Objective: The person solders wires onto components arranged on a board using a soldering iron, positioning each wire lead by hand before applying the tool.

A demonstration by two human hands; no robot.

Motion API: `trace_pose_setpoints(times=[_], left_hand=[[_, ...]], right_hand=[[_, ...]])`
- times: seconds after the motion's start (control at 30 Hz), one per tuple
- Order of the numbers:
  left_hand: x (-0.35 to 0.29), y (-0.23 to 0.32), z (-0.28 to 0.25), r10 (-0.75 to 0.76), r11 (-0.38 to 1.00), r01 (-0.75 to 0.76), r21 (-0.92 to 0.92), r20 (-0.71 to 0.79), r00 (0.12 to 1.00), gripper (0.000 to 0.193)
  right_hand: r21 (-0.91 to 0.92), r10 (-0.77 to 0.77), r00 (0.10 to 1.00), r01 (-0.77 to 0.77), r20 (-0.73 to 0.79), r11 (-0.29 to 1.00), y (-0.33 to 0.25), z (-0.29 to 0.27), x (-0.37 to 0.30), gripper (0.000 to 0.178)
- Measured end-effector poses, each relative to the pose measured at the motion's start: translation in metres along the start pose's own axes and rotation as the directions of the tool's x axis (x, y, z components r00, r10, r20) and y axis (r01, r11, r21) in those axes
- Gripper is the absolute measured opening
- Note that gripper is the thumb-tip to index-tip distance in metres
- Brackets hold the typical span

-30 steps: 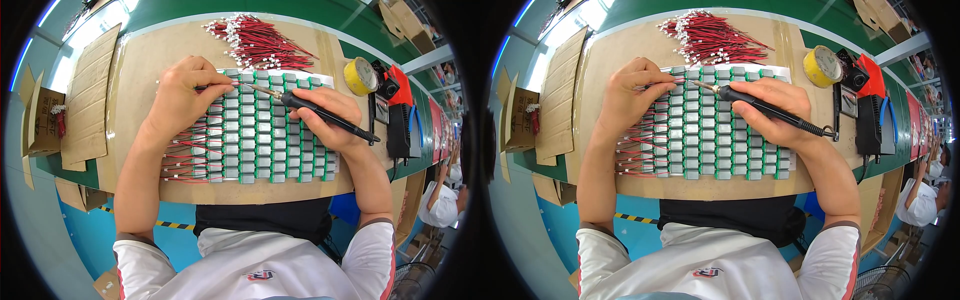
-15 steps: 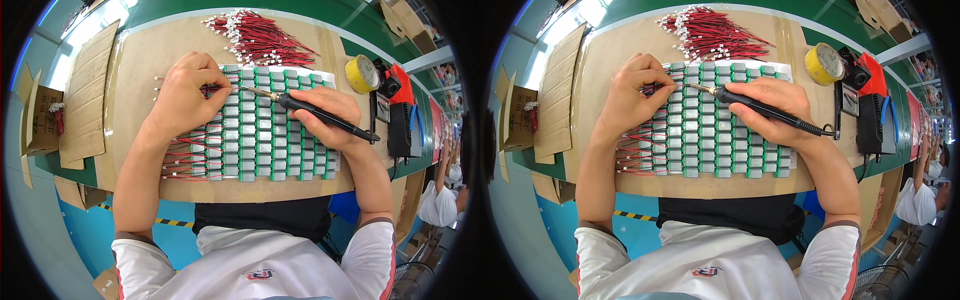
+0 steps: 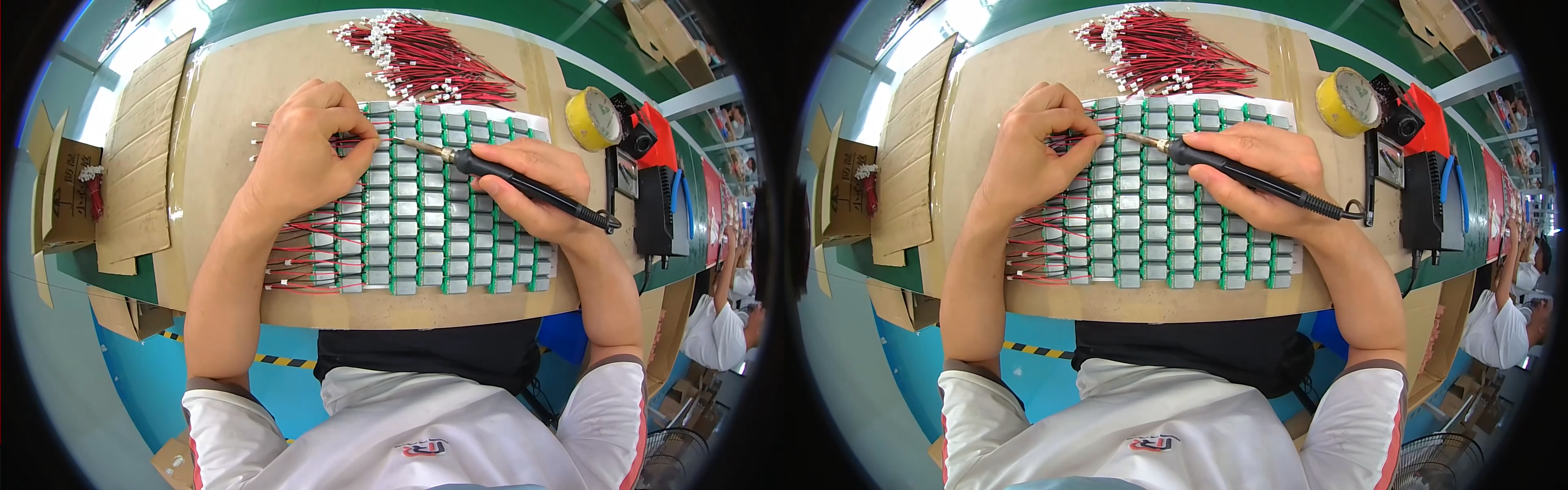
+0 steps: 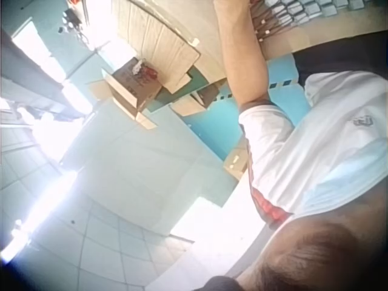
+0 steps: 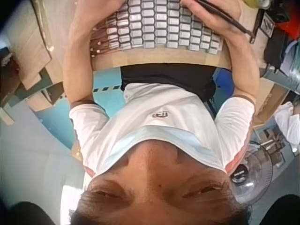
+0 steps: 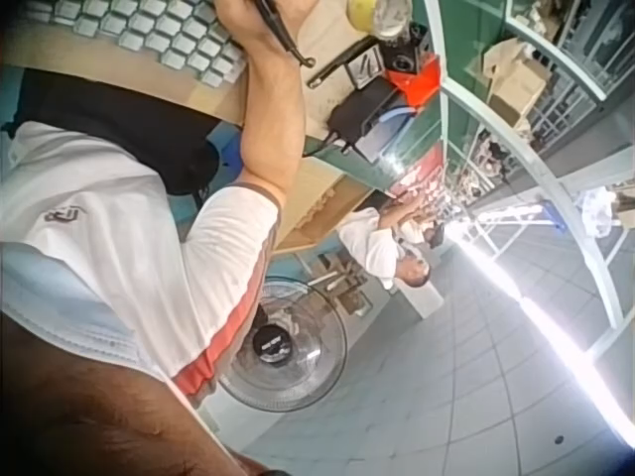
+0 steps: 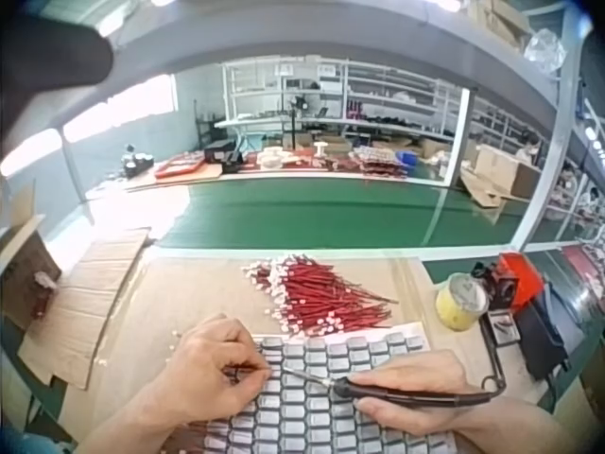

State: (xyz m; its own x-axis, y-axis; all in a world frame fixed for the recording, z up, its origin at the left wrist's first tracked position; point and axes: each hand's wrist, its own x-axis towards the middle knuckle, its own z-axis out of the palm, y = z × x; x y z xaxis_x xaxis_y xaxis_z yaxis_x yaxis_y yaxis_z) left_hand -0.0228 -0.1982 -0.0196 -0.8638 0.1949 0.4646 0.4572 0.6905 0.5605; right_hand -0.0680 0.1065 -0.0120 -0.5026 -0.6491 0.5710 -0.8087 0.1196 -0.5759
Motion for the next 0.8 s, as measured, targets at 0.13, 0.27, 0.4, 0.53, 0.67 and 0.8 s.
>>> trace_pose_setpoints(times=[0.13,0.27,0.4,0.53,0.67,0.8], left_hand=[[0.0005,-0.002,0.0029,-0.005,1.0,0.005,0.001,0.001,1.0,0.005],[-0.0002,-0.0005,-0.0002,-0.01,1.0,0.01,0.005,0.005,1.0,0.005],[0.0005,-0.0004,0.0021,-0.009,1.0,0.009,0.005,0.006,1.0,0.005],[0.0005,0.0003,0.0009,0.02,1.0,-0.021,0.02,0.016,1.0,0.007],[0.0004,0.0003,-0.0004,0.022,0.999,-0.023,0.032,0.015,1.0,0.007],[0.0006,0.0006,0.0001,0.016,0.999,-0.017,0.035,0.017,1.0,0.008]], right_hand=[[-0.018,-0.011,1.0,0.011,0.004,1.0,0.0014,0.0,-0.0004,0.036],[-0.019,-0.021,1.0,0.021,0.003,1.0,0.0017,0.001,0.0003,0.036],[-0.024,-0.006,1.0,0.006,-0.002,1.0,0.0015,0.0002,-0.0017,0.036],[-0.026,-0.004,1.0,0.004,-0.002,1.0,0.0008,0.0002,-0.0013,0.035],[-0.026,-0.012,1.0,0.012,0.0,1.0,0.0005,0.0008,-0.0004,0.035],[-0.02,-0.014,1.0,0.014,0.006,1.0,-0.0001,0.0002,0.0002,0.036]])
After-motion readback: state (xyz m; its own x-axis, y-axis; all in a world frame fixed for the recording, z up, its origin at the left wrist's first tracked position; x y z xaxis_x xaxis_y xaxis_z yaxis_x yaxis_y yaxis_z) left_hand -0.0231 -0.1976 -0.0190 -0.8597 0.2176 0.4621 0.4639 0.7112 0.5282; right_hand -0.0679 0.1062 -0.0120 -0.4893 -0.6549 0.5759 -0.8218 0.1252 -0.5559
